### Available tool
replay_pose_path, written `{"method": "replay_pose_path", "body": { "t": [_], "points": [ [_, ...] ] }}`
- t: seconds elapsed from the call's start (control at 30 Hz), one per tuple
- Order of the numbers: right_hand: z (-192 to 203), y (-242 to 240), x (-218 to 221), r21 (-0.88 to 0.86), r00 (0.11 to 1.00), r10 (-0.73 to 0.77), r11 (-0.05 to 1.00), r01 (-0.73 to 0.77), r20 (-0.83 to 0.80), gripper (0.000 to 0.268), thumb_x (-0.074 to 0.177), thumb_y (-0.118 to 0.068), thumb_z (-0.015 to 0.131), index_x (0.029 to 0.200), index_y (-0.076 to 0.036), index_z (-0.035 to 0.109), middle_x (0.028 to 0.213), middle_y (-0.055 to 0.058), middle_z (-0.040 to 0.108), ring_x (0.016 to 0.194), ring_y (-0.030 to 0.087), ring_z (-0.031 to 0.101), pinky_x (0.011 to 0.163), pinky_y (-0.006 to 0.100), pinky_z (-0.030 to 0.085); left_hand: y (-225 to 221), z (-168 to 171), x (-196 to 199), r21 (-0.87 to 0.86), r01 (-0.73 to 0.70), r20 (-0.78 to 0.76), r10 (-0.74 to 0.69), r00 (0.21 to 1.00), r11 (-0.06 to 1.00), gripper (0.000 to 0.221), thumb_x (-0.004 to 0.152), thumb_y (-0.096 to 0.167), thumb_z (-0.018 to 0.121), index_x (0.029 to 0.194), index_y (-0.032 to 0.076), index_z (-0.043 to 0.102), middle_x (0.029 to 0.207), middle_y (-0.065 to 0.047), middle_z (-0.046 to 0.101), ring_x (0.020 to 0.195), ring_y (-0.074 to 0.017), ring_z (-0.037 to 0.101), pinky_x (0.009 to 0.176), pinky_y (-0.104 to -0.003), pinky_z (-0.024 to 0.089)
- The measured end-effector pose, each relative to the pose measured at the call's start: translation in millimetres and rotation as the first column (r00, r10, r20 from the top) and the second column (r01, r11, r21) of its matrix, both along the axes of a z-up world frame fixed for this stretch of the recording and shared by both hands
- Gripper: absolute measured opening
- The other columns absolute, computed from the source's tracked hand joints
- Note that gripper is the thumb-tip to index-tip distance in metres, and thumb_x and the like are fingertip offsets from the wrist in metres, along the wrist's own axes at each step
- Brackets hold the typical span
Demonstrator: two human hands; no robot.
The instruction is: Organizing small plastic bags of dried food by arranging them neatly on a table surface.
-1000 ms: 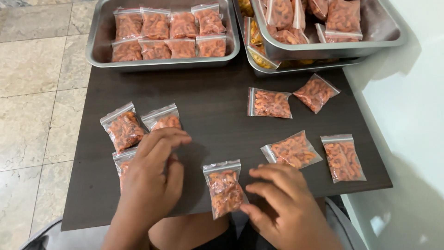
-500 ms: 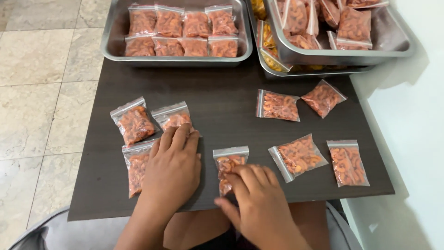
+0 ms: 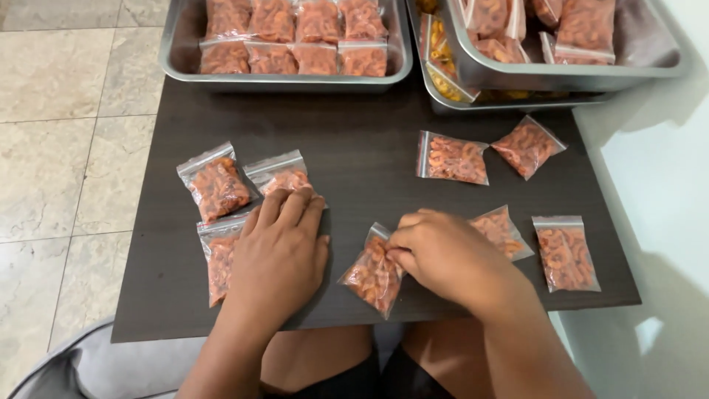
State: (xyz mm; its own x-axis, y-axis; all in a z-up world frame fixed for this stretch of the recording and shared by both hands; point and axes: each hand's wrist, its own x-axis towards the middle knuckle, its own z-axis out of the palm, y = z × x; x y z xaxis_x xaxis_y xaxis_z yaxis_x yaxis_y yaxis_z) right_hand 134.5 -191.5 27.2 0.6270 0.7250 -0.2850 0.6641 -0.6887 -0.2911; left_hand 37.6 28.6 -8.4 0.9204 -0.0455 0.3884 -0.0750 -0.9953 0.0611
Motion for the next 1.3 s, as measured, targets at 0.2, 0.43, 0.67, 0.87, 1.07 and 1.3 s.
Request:
{"method": "replay_pose_path", "body": {
  "t": [0.2,0.43,0.67,0.87,1.07,1.3],
  "points": [
    [4.3,-17.9,-12.4,0.396,0.989,0.147,0.909,-0.132,-0.005,0.025,0.087,0.002,0.054,0.091,-0.007,0.077,0.099,0.003,0.072,0.098,0.023,0.063,0.08,0.038,0.049,-0.6,4.0,2.4,-0.039,0.005,0.03,-0.003,1.0,0.999,0.038,0.09,0.028,0.064,0.123,0.009,0.067,0.126,-0.005,0.062,0.124,-0.0311,0.055,0.097,-0.047,0.049],
    [6.1,-22.4,-25.9,0.425,0.98,0.118,0.888,-0.177,0.162,0.02,0.094,0.002,0.056,0.089,-0.003,0.074,0.093,0.004,0.067,0.088,0.022,0.061,0.069,0.034,0.052,-0.3,-2.2,6.9,-0.07,-0.025,0.034,0.028,0.999,0.997,0.036,0.092,0.03,0.064,0.121,0.01,0.069,0.121,-0.005,0.063,0.117,-0.0338,0.054,0.095,-0.048,0.047],
    [-5.3,-18.3,-32.0,0.423,0.98,0.093,0.892,-0.161,0.177,0.016,0.085,0.005,0.056,0.089,-0.005,0.068,0.095,0.005,0.064,0.096,0.023,0.062,0.08,0.035,0.053,-3.2,-4.0,3.8,-0.035,-0.052,0.06,0.054,0.997,0.998,0.036,0.087,0.031,0.066,0.118,0.012,0.069,0.118,-0.004,0.062,0.107,-0.0333,0.055,0.089,-0.047,0.048],
    [7.5,-20.1,-47.3,0.341,0.937,0.097,0.915,-0.217,0.335,0.028,0.081,0.005,0.061,0.106,-0.003,0.071,0.104,0.006,0.066,0.099,0.026,0.06,0.084,0.04,0.052,-2.7,-4.6,7.3,0.009,-0.05,0.058,0.049,0.997,0.999,0.036,0.089,0.033,0.064,0.119,0.012,0.068,0.119,-0.004,0.062,0.107,-0.0326,0.055,0.088,-0.047,0.049],
    [10.4,-12.0,-53.9,0.25,0.882,0.078,0.944,-0.215,0.464,0.051,0.072,-0.002,0.065,0.123,-0.01,0.067,0.119,0.008,0.062,0.104,0.03,0.059,0.085,0.046,0.051,-2.4,0.7,13.3,0.044,-0.031,0.1,0.027,0.995,0.999,0.039,0.086,0.032,0.065,0.119,0.012,0.067,0.121,-0.004,0.062,0.109,-0.0315,0.055,0.088,-0.045,0.049],
    [-21.3,-6.5,-51.4,0.306,0.951,0.014,0.945,-0.113,0.309,0.039,0.077,-0.002,0.061,0.116,-0.001,0.068,0.106,0.008,0.06,0.096,0.032,0.053,0.088,0.043,0.049,-6.9,-4.6,7.3,0.079,-0.07,0.087,0.063,0.994,0.994,0.043,0.084,0.035,0.066,0.12,0.011,0.066,0.123,-0.005,0.062,0.114,-0.0328,0.057,0.091,-0.046,0.049]
  ]
}}
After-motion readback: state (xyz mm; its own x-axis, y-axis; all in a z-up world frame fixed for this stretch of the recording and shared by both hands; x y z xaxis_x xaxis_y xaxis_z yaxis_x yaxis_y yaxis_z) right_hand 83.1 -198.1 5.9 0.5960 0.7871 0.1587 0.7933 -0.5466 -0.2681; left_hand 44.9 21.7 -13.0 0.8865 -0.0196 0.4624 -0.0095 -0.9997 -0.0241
